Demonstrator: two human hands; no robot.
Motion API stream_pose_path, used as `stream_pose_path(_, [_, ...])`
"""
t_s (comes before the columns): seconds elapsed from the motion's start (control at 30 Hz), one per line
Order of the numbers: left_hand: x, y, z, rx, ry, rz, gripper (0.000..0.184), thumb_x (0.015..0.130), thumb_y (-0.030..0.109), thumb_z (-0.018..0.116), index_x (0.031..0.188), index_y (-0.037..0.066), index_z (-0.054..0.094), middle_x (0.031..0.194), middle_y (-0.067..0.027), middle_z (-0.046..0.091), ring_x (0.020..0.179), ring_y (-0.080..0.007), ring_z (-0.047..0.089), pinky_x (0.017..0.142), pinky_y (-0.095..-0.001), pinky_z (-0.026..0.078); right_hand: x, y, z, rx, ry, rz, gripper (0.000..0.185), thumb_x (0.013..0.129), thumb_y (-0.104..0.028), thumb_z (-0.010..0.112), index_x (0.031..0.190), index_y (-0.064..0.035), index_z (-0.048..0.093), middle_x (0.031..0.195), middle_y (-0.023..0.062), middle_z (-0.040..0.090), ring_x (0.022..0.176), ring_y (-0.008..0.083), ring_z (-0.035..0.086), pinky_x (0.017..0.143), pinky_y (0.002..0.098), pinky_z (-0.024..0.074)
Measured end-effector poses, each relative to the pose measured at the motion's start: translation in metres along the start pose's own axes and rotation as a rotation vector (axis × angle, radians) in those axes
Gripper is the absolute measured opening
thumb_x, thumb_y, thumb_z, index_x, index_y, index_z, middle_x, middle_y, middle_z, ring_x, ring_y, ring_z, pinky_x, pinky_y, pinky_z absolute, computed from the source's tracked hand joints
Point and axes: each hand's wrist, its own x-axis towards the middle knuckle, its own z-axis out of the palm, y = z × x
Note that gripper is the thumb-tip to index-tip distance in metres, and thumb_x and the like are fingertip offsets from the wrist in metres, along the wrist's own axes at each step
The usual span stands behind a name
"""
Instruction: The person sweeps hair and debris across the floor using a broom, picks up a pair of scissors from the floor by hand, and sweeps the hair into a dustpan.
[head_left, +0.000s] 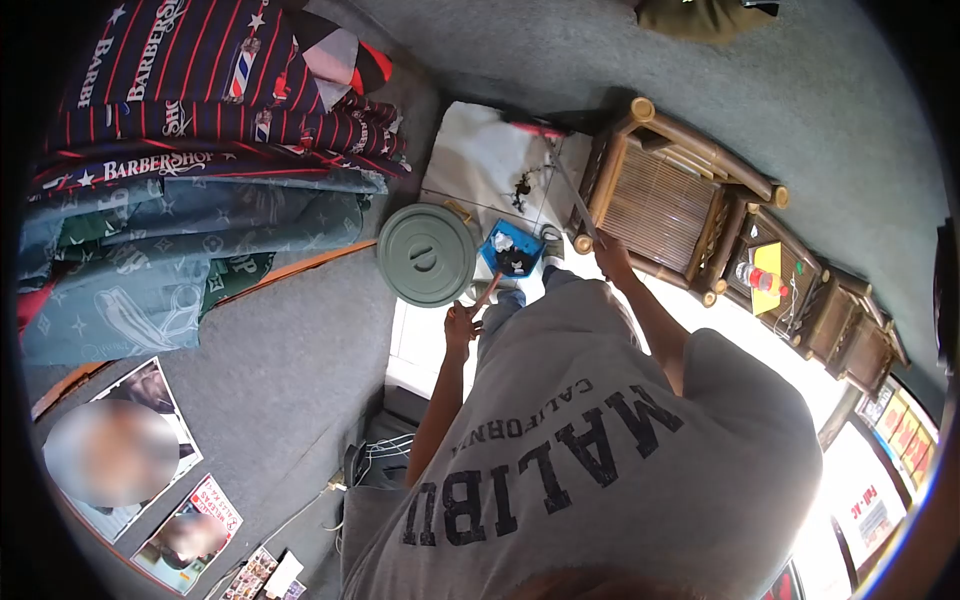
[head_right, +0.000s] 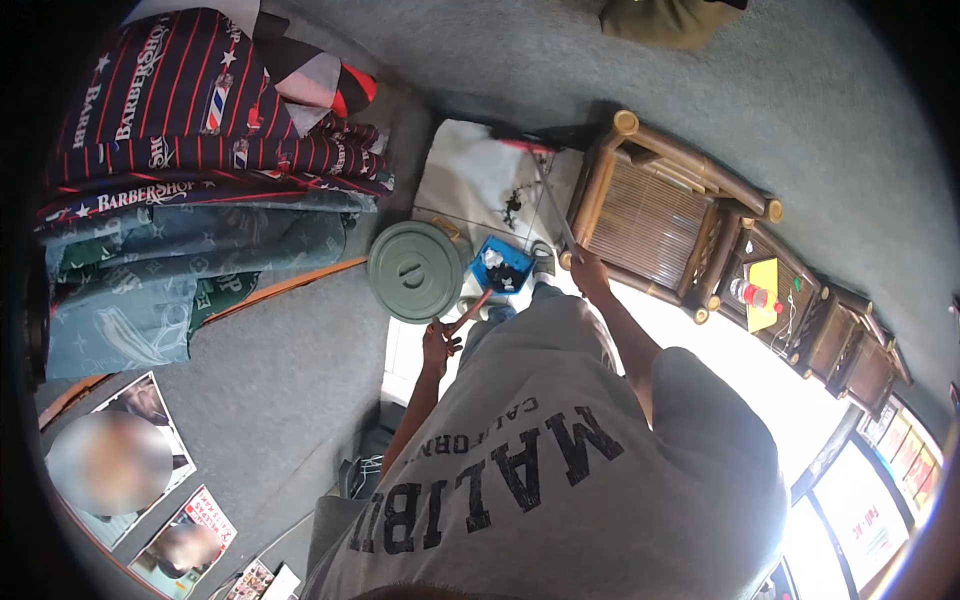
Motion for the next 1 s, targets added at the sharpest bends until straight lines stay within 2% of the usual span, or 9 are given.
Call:
stream_pose_path(0.17, [-0.009, -0.001, 0.007, 0.002, 0.005, -0.026, 0.048, 0.097, 0.049, 0.039, 0.097, 0.003, 0.050, 0.085, -0.0124, 0.059, 0.065, -0.0204, 0.061, 0.055, -0.0300, 0.054, 0.041, -0.005, 0.021, 0.204, -0.095, 0.091, 0.036, 0.085, -0.019, 0.049, 0.119, -0.0134, 0.059, 0.056, 0.0051, 0.051, 0.041, 0.0163, 0.050, 0.035, 0.0319, 0.0414])
stream_pose_path(0.3, [-0.007, 0.007, 0.006, 0.046, 0.001, 0.012, 0.051, 0.096, 0.052, 0.039, 0.099, 0.003, 0.051, 0.086, -0.0126, 0.059, 0.066, -0.0206, 0.062, 0.055, -0.0301, 0.054, 0.020, 0.009, 0.014, 0.145, -0.236, 0.050, 0.039, 0.091, -0.023, 0.048, 0.129, -0.0156, 0.054, 0.052, 0.0033, 0.047, 0.036, 0.0133, 0.044, 0.033, 0.0302, 0.0361])
stream_pose_path(0.43, [-0.008, 0.004, 0.006, 0.012, 0.022, 0.011, 0.049, 0.097, 0.050, 0.037, 0.096, 0.001, 0.048, 0.083, -0.0127, 0.058, 0.057, -0.0175, 0.058, 0.050, -0.0288, 0.053, 0.000, 0.034, 0.026, -0.035, 0.075, -0.124, 0.041, 0.092, -0.024, 0.046, 0.132, -0.0172, 0.050, 0.052, 0.0050, 0.050, 0.036, 0.0154, 0.046, 0.033, 0.0317, 0.0381])
stream_pose_path(0.5, [-0.008, 0.002, 0.009, -0.020, 0.016, 0.012, 0.050, 0.097, 0.050, 0.037, 0.099, 0.001, 0.049, 0.083, -0.0124, 0.058, 0.057, -0.0177, 0.058, 0.051, -0.0292, 0.054, 0.073, 0.088, 0.051, -0.172, 0.090, -0.244, 0.033, 0.089, -0.021, 0.050, 0.121, -0.0125, 0.058, 0.071, 0.0116, 0.061, 0.054, 0.0196, 0.059, 0.047, 0.0337, 0.0467])
stream_pose_path(0.57, [-0.010, -0.002, 0.010, -0.065, -0.004, 0.006, 0.051, 0.097, 0.051, 0.037, 0.101, 0.001, 0.050, 0.082, -0.0118, 0.058, 0.056, -0.0178, 0.058, 0.053, -0.0298, 0.054, 0.063, 0.038, 0.037, -0.098, -0.030, -0.007, 0.029, 0.088, -0.019, 0.051, 0.113, -0.0090, 0.062, 0.067, 0.0101, 0.062, 0.049, 0.0194, 0.060, 0.043, 0.0334, 0.0479])
stream_pose_path(0.67, [0.002, -0.005, 0.002, -0.063, -0.011, -0.011, 0.051, 0.097, 0.051, 0.039, 0.103, 0.001, 0.050, 0.084, -0.0115, 0.058, 0.056, -0.0185, 0.058, 0.055, -0.0301, 0.054, 0.067, 0.041, 0.025, 0.323, -0.211, 0.124, 0.023, 0.091, -0.017, 0.046, 0.110, -0.0109, 0.057, 0.049, 0.0026, 0.045, 0.033, 0.0134, 0.043, 0.029, 0.0295, 0.0332])
stream_pose_path(0.83, [-0.003, 0.002, 0.004, -0.053, 0.013, 0.015, 0.056, 0.096, 0.052, 0.037, 0.102, -0.001, 0.052, 0.052, -0.0067, 0.047, 0.053, -0.0173, 0.058, 0.060, -0.0328, 0.056, -0.014, -0.019, 0.010, 0.106, 0.028, -0.015, 0.025, 0.091, -0.016, 0.046, 0.113, -0.0115, 0.058, 0.049, 0.0003, 0.041, 0.033, 0.0134, 0.039, 0.030, 0.0299, 0.0320])
stream_pose_path(0.93, [0.006, -0.009, -0.001, -0.072, -0.011, -0.008, 0.055, 0.097, 0.052, 0.037, 0.102, 0.000, 0.053, 0.054, -0.0074, 0.050, 0.053, -0.0173, 0.058, 0.061, -0.0334, 0.056, 0.110, 0.031, 0.051, -0.078, 0.032, -0.096, 0.025, 0.084, -0.017, 0.051, 0.102, -0.0054, 0.064, 0.067, 0.0141, 0.064, 0.046, 0.0211, 0.059, 0.039, 0.0398, 0.0452])
stream_pose_path(1.0, [0.002, -0.006, 0.002, -0.058, -0.026, -0.024, 0.055, 0.097, 0.052, 0.036, 0.102, 0.000, 0.053, 0.053, -0.0072, 0.049, 0.050, -0.0169, 0.056, 0.062, -0.0331, 0.056, 0.123, 0.014, 0.063, -0.218, -0.007, 0.038, 0.023, 0.079, -0.014, 0.052, 0.097, -0.0069, 0.065, 0.069, 0.0142, 0.065, 0.050, 0.0225, 0.062, 0.042, 0.0411, 0.0466])
